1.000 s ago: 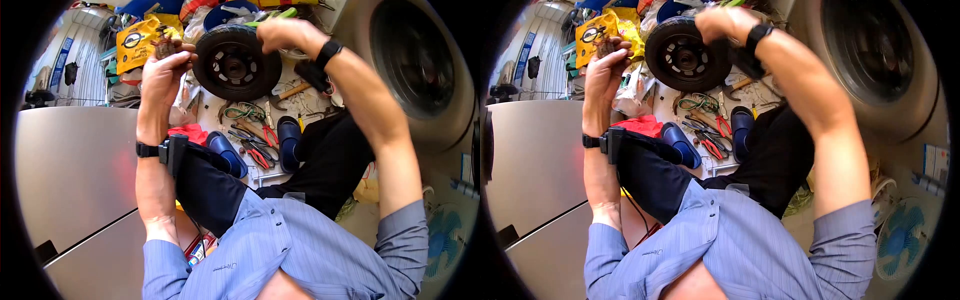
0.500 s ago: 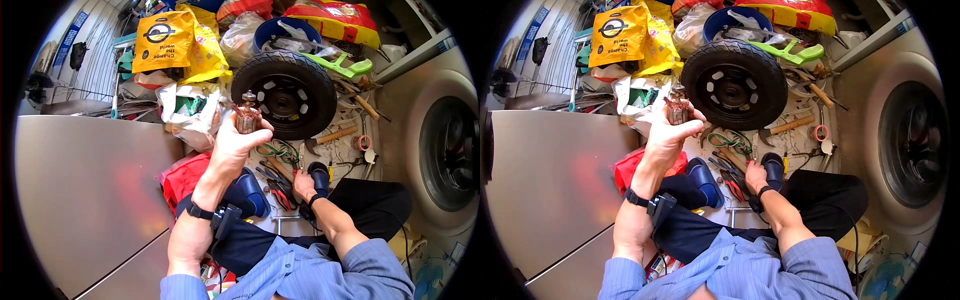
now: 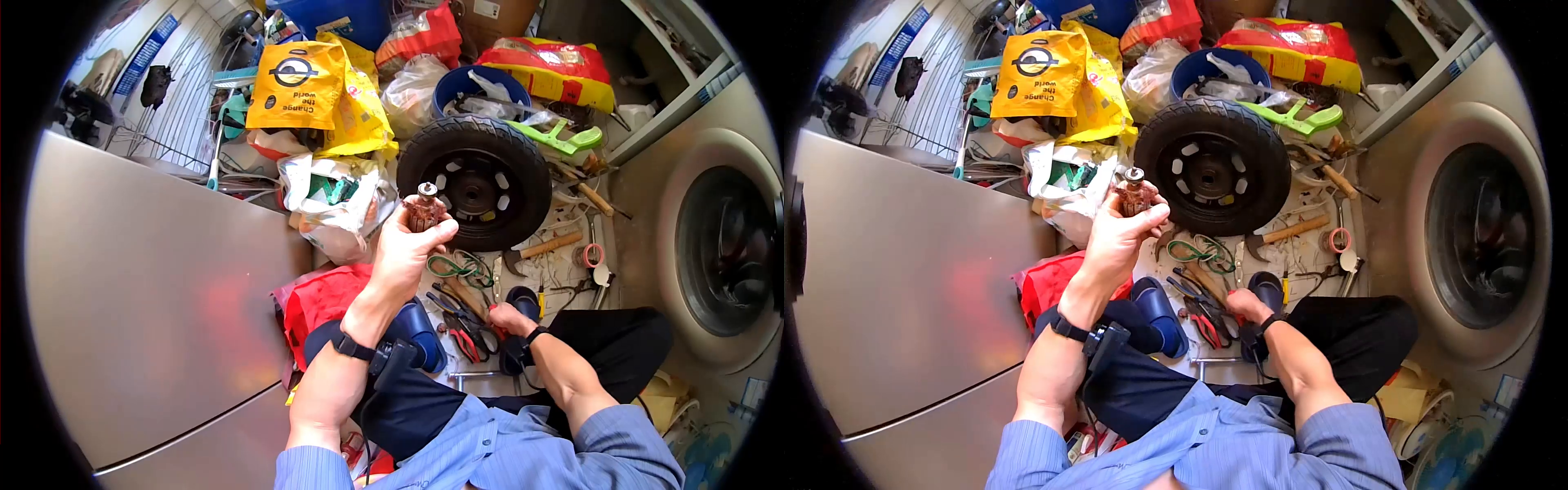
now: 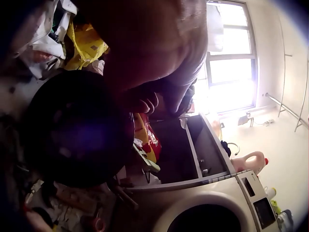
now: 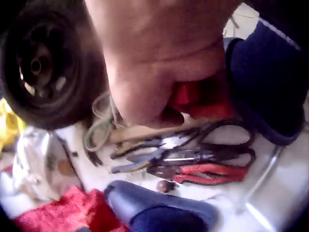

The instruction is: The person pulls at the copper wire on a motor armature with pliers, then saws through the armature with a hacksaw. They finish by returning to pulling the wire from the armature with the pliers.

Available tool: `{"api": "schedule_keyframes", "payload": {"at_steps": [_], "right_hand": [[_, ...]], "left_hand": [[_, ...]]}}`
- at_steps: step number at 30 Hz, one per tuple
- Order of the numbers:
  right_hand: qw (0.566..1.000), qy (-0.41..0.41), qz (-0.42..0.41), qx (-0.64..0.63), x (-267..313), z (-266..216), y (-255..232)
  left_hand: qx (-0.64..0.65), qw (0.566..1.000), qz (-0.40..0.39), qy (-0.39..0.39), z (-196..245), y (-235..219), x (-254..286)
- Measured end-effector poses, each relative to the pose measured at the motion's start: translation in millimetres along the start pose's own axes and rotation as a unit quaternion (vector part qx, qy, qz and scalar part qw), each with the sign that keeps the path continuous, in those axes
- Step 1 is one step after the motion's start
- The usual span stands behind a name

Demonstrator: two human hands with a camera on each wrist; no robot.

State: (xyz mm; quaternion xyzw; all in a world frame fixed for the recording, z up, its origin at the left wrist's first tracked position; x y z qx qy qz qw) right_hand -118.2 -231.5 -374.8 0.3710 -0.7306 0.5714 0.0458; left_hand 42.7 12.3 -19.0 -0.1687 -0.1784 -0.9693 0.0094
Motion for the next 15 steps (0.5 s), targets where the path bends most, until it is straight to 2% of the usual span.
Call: {"api": "schedule_keyframes", "payload": {"at_steps": [1,2,3,4,5,6,8,10,11,12,13,14,15], "right_hand": [[0.976,0.088,-0.019,-0.200,3,7,-9],[0.903,0.171,-0.036,-0.392,6,13,-18],[0.832,0.305,-0.020,-0.463,23,-18,-94],[0.873,0.235,-0.003,-0.428,24,-23,-131],[0.882,0.207,0.045,-0.421,36,-35,-177],[0.887,0.183,0.057,-0.420,45,-46,-221],[0.853,0.158,0.055,-0.495,80,-74,-310],[0.861,0.151,0.068,-0.481,111,-81,-371],[0.881,0.172,0.074,-0.434,130,-92,-408],[0.896,0.131,0.131,-0.404,140,-74,-419],[0.888,0.068,0.190,-0.413,153,-69,-439],[0.879,0.052,0.233,-0.414,165,-67,-458],[0.842,0.039,0.255,-0.473,174,-72,-474]], "left_hand": [[-0.004,1.000,0.006,-0.001,-2,-1,-1],[0.000,1.000,0.002,0.003,-3,-2,-1],[-0.013,1.000,0.013,-0.004,-4,-2,-2],[-0.025,0.999,0.025,-0.013,-4,-1,-2],[-0.037,0.999,0.027,-0.008,-3,2,-2],[-0.032,0.999,0.023,-0.005,-2,4,-2],[-0.071,0.997,0.021,0.034,-1,8,0],[-0.043,0.998,0.013,0.037,-1,13,4],[-0.033,0.999,0.018,0.030,0,13,6],[-0.024,0.999,0.024,0.020,-1,14,9],[-0.014,0.999,0.029,0.021,1,17,12],[-0.012,0.999,0.027,0.020,1,16,12],[-0.042,0.999,0.020,0.024,0,14,9]]}}
Point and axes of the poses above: each hand's wrist, its own x-axis away from the middle knuckle, its own y-axis out of the palm, z = x × y, the point moved 3 cm from there along -x, towards the middle knuckle, and after that the axes turned 10 degrees about z, right-handed, at the moved point
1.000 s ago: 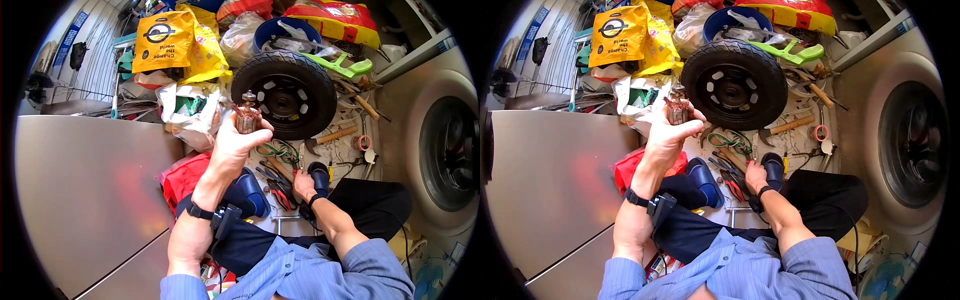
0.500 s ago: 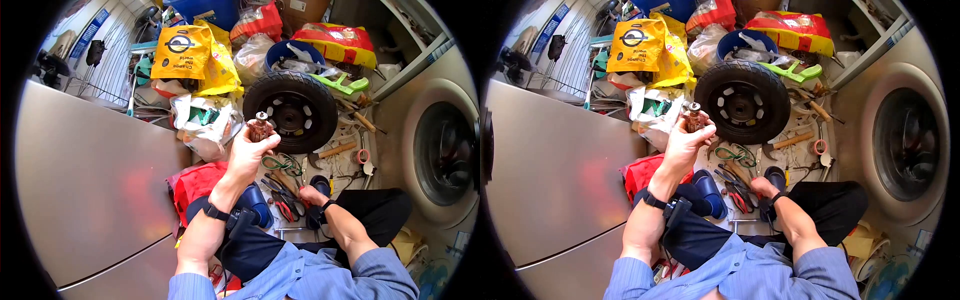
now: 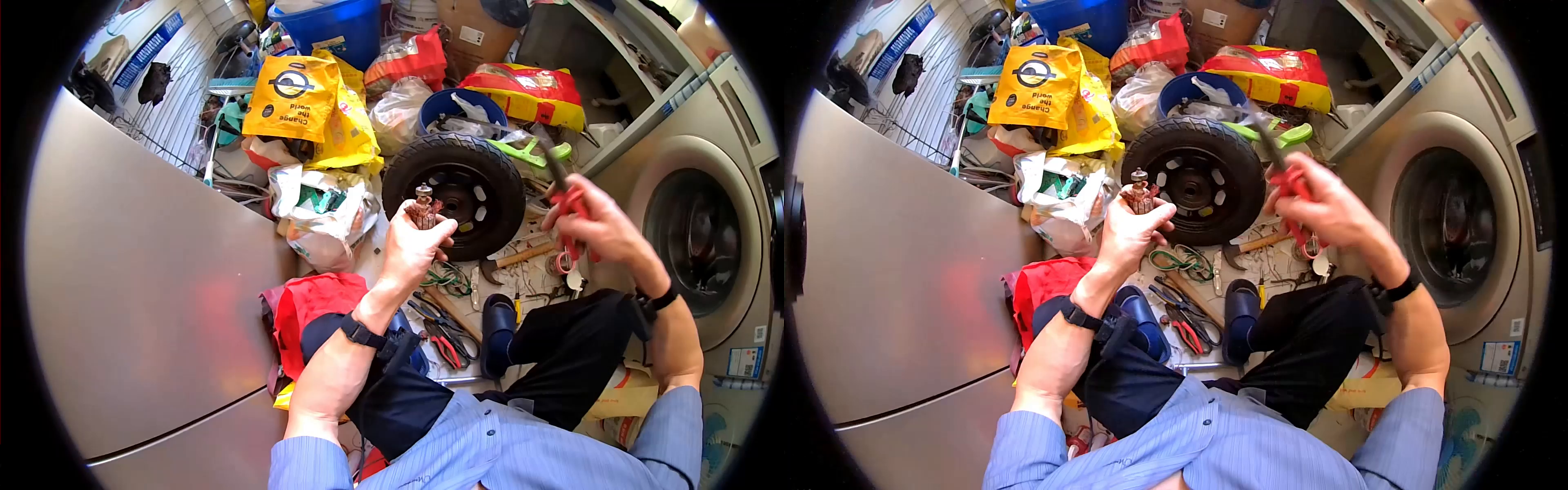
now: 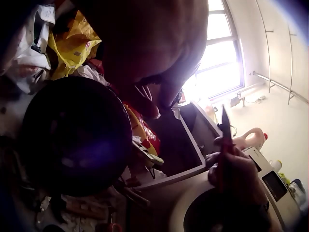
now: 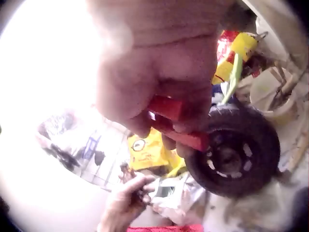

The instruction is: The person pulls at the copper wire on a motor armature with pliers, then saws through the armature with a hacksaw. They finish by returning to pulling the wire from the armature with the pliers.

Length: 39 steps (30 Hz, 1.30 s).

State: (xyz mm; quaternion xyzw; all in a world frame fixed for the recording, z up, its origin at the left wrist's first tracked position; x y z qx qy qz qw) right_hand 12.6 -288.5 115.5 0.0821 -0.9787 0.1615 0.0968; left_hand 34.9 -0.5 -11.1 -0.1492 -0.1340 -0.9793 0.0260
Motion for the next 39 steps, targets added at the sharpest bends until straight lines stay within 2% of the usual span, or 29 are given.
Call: {"api": "schedule_keyframes", "payload": {"at_steps": [1,2,4,5,7,9,10,11,13,14,16,18,19,20,22,23,25,27,29,30,32,36,38,39], "right_hand": [[0.997,-0.004,0.020,-0.073,3,-10,-4],[0.997,-0.002,0.021,-0.073,6,-10,0],[0.958,0.118,-0.025,-0.262,9,-6,16],[0.953,0.134,-0.041,-0.269,4,5,29],[0.975,0.079,-0.042,-0.204,0,8,61],[0.986,-0.011,-0.044,-0.163,-11,7,82],[0.978,0.014,-0.043,-0.206,-13,6,91],[0.959,0.071,-0.094,-0.258,-18,19,94],[0.943,0.183,-0.121,-0.251,-25,37,102],[0.941,0.208,-0.120,-0.239,-29,47,105],[0.984,0.123,-0.112,-0.063,-34,58,107],[0.984,0.008,-0.107,0.139,-38,53,103],[0.984,0.013,-0.112,0.135,-40,60,103],[0.977,-0.062,-0.077,0.189,-41,66,101],[0.940,-0.189,-0.014,0.283,-40,81,99],[0.942,-0.181,-0.015,0.281,-40,86,98],[0.884,-0.263,0.029,0.386,-40,86,95],[0.879,-0.264,0.037,0.394,-41,90,94],[0.854,-0.296,0.071,0.422,-42,88,92],[0.855,-0.293,0.072,0.422,-43,88,91],[0.827,-0.302,0.093,0.465,-43,87,90],[0.808,-0.308,0.108,0.490,-42,83,92],[0.772,-0.327,0.137,0.528,-41,81,95],[0.772,-0.326,0.137,0.528,-41,80,96]], "left_hand": [[-0.031,0.999,-0.008,0.004,-3,-1,-1],[-0.031,0.999,-0.009,0.002,-7,-1,-2],[-0.009,0.998,0.009,0.062,-8,0,-6],[-0.012,0.998,0.009,0.063,-8,1,-7],[0.028,0.999,0.027,0.016,-8,1,-5],[0.024,0.999,0.027,-0.005,-7,-3,-4],[0.050,0.998,0.022,-0.039,-7,-5,-3],[0.078,0.994,0.019,-0.071,-8,-8,-3],[0.075,0.994,0.039,-0.066,-14,-12,-8],[0.086,0.992,0.044,-0.075,-17,-14,-8],[0.082,0.992,0.049,-0.084,-19,-19,-7],[0.060,0.993,0.041,-0.088,-23,-28,-9],[0.042,0.995,0.026,-0.088,-25,-29,-9],[0.032,0.994,0.055,-0.088,-27,-29,-8],[0.029,0.993,0.051,-0.104,-31,-30,-7],[0.029,0.992,0.042,-0.111,-34,-29,-8],[0.025,0.993,0.031,-0.116,-40,-27,-8],[-0.005,0.995,0.013,-0.096,-38,-21,-6],[0.012,0.994,-0.007,-0.112,-36,-15,-3],[0.019,0.994,-0.010,-0.111,-37,-12,-1],[0.032,0.994,-0.018,-0.105,-38,-9,3],[0.025,0.991,-0.029,-0.125,-37,-9,6],[-0.010,0.991,-0.037,-0.127,-38,-10,7],[-0.010,0.991,-0.038,-0.128,-36,-9,8]]}}
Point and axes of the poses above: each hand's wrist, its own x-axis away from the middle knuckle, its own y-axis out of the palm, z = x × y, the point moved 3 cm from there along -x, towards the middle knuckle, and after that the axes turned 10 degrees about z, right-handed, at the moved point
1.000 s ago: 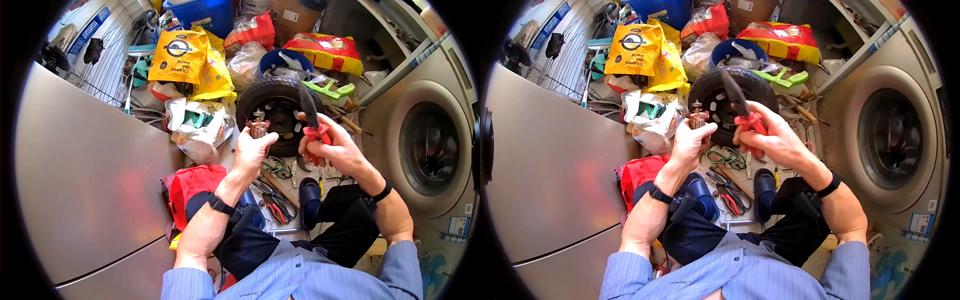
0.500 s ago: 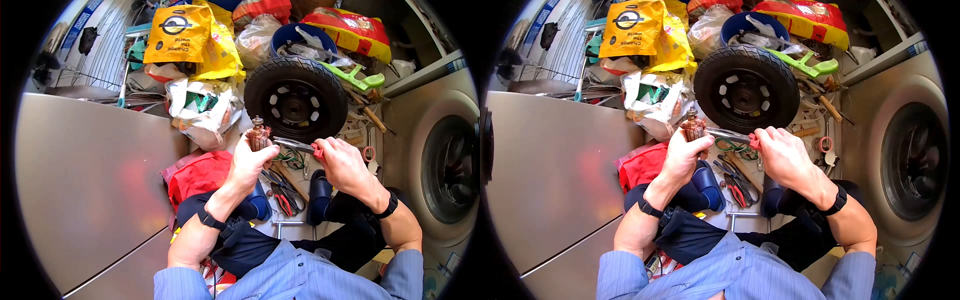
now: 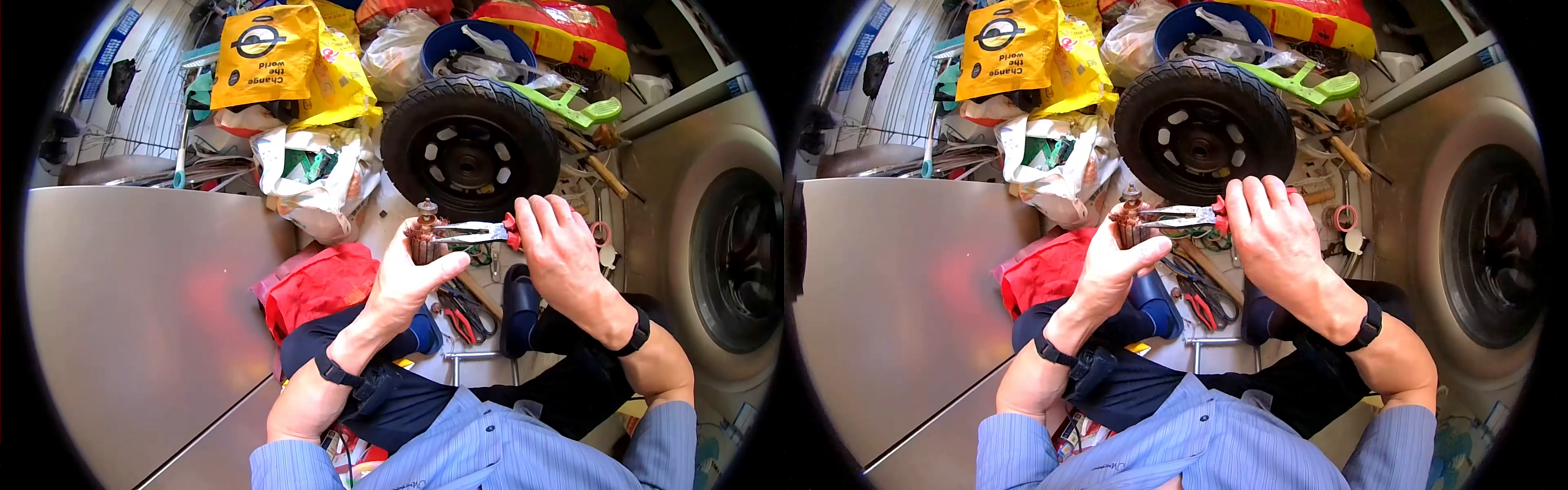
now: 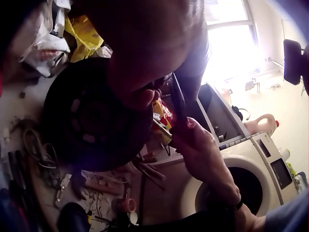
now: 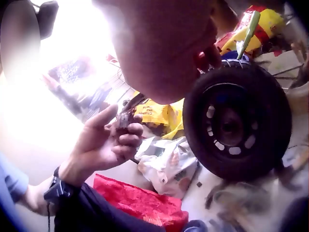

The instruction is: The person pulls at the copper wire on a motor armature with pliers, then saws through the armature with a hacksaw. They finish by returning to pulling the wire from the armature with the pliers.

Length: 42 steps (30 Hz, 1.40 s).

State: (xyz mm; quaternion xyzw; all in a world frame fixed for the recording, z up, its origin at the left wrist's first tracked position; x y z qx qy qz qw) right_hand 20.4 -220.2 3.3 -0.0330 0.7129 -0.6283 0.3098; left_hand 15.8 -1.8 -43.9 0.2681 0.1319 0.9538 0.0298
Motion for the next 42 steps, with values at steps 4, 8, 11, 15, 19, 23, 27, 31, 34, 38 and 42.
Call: {"api": "schedule_keyframes", "payload": {"at_steps": [4,8,11,15,19,23,27,31,34,38,42], "right_hand": [[0.999,-0.015,-0.003,0.036,0,-7,1],[0.998,-0.031,-0.009,0.061,-2,-9,-1],[0.996,-0.040,-0.006,0.073,1,-11,2],[0.996,-0.050,-0.010,0.068,3,-11,3],[0.999,-0.025,-0.006,0.033,8,-18,3],[1.000,-0.019,-0.001,0.017,7,-17,0],[0.998,0.018,-0.028,-0.045,8,-16,-1],[0.987,0.063,-0.075,-0.129,9,-9,8],[0.969,0.108,-0.133,-0.180,7,-8,9],[0.932,0.149,-0.187,-0.271,7,-9,7],[0.908,0.160,-0.234,-0.309,4,-11,0]], "left_hand": [[-0.052,0.996,0.034,0.060,1,-1,2],[-0.095,0.988,0.046,0.110,2,-4,2],[-0.128,0.983,0.050,0.121,-3,-9,-1],[-0.162,0.976,0.054,0.132,-4,-13,-3],[-0.129,0.975,0.072,0.167,-7,-15,-4],[-0.102,0.971,0.094,0.194,-4,-9,-3],[-0.142,0.958,0.134,0.210,1,-4,0],[-0.092,0.954,0.132,0.253,3,-1,-2],[-0.088,0.950,0.113,0.277,9,-1,3],[-0.057,0.958,0.082,0.270,9,-3,6],[-0.042,0.965,0.081,0.245,2,-10,6]]}}
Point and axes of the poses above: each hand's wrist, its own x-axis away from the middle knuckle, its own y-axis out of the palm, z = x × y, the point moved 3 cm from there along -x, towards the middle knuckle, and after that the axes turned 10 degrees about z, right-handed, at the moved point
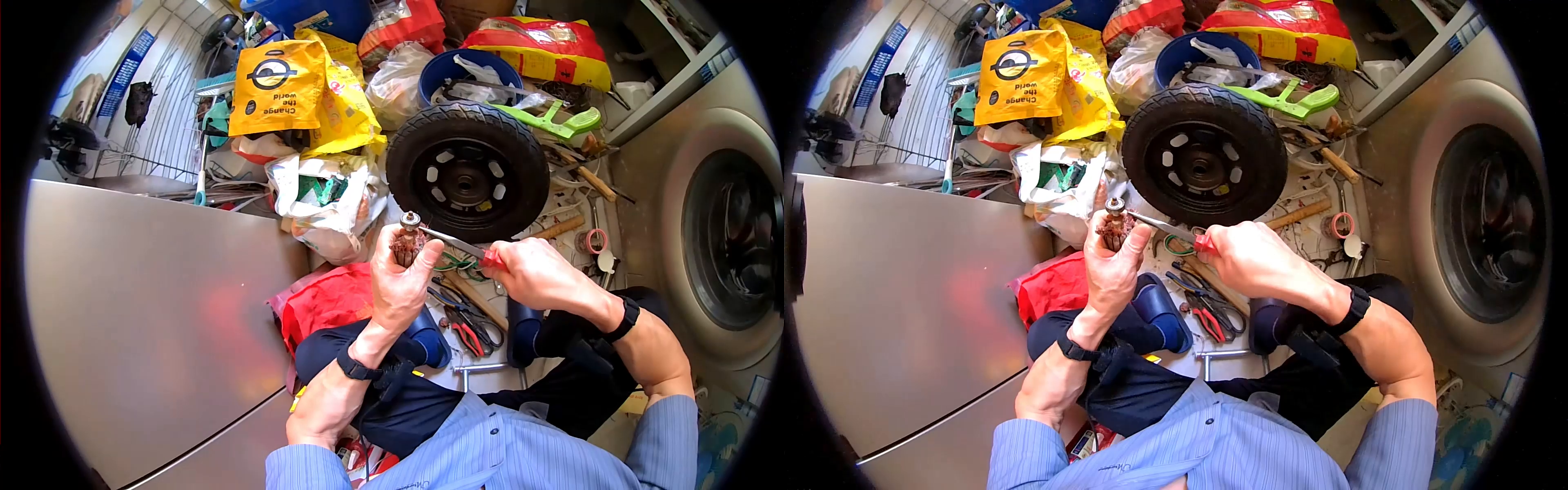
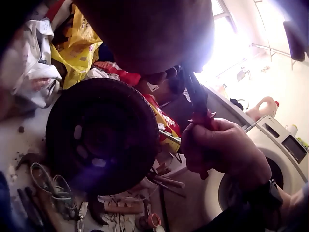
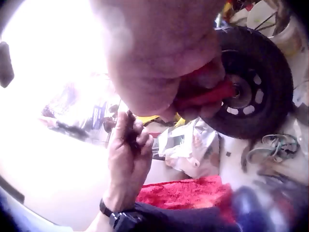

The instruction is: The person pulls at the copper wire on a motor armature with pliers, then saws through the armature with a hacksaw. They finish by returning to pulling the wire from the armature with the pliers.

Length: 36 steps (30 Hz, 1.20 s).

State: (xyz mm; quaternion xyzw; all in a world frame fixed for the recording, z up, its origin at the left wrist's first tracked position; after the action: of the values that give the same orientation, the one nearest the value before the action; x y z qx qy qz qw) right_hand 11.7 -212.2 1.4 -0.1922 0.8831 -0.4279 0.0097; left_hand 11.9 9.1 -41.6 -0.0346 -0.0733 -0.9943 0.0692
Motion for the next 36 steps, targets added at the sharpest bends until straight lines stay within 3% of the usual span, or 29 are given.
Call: {"api": "schedule_keyframes", "payload": {"at_steps": [5,7,15,20,28,32,36], "right_hand": [[0.999,-0.033,0.016,0.004,-2,7,7],[0.992,-0.081,0.097,-0.006,1,8,3],[0.991,-0.043,0.092,0.088,10,17,2],[0.987,-0.056,0.118,0.092,9,15,3],[0.992,-0.053,0.095,0.069,11,15,11],[0.989,-0.064,0.108,0.082,10,13,13],[0.992,-0.076,0.097,0.032,8,16,14]], "left_hand": [[0.041,0.997,-0.020,-0.055,-1,2,-6],[0.056,0.996,-0.011,-0.065,-6,4,-8],[0.120,0.990,0.001,-0.077,-8,14,-16],[0.080,0.994,-0.008,-0.081,-14,17,-12],[0.014,0.999,-0.036,0.004,-12,27,-10],[0.015,0.999,-0.040,-0.025,-11,22,-11],[-0.054,0.996,-0.062,0.035,-11,14,-18]]}}
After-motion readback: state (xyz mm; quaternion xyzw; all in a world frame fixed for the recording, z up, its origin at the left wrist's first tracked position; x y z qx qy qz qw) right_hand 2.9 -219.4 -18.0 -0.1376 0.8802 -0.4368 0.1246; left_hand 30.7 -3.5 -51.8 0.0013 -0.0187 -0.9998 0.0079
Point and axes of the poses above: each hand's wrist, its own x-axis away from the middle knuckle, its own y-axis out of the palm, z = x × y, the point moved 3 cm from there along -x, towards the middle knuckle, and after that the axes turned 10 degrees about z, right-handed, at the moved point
